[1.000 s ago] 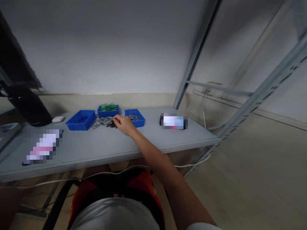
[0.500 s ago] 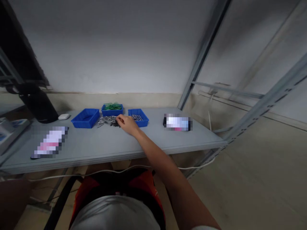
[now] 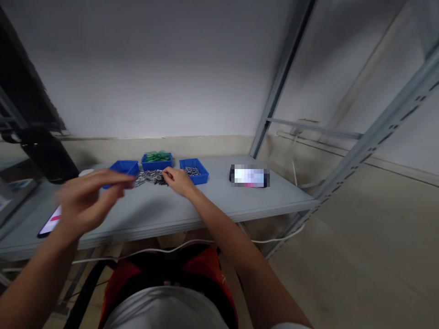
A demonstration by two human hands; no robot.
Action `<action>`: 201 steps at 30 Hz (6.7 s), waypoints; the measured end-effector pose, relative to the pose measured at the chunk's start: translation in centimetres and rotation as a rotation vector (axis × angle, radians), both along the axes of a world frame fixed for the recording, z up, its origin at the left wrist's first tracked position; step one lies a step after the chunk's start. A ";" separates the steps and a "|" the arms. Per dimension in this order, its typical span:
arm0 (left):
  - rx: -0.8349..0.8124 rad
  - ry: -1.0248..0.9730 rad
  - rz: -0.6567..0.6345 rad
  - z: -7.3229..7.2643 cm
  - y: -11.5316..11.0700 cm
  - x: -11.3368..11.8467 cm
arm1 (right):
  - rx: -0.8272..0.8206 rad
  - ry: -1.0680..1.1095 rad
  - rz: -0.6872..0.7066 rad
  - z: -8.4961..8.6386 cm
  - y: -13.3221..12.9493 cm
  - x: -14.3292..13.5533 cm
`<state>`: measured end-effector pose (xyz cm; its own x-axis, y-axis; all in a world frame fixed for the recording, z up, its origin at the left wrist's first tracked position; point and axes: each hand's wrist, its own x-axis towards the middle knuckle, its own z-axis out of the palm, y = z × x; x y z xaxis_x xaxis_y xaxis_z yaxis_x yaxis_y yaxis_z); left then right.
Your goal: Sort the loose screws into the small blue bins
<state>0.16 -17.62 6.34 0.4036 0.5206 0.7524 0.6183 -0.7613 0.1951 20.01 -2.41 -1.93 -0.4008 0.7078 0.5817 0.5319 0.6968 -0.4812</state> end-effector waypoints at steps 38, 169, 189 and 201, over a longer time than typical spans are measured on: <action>-0.357 -0.134 0.022 -9.1 14.1 -0.4 | -0.199 -0.003 0.140 0.1 -0.4 -0.4; -0.435 0.126 0.230 -8.2 8.8 -0.4 | -0.072 -0.234 0.131 -1.3 -2.8 -0.7; -0.654 -0.139 0.063 -10.3 5.4 0.2 | -0.313 -0.017 0.158 -2.6 -7.4 -0.2; -0.577 -0.089 0.086 -10.1 5.1 0.2 | -0.301 0.035 0.129 -3.1 -7.1 -0.1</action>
<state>0.39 -12.55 -3.79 0.2900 0.8841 0.3665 0.6358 -0.4642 0.6167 19.87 -9.52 -5.03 -0.4817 0.7947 0.3695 0.4279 0.5812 -0.6922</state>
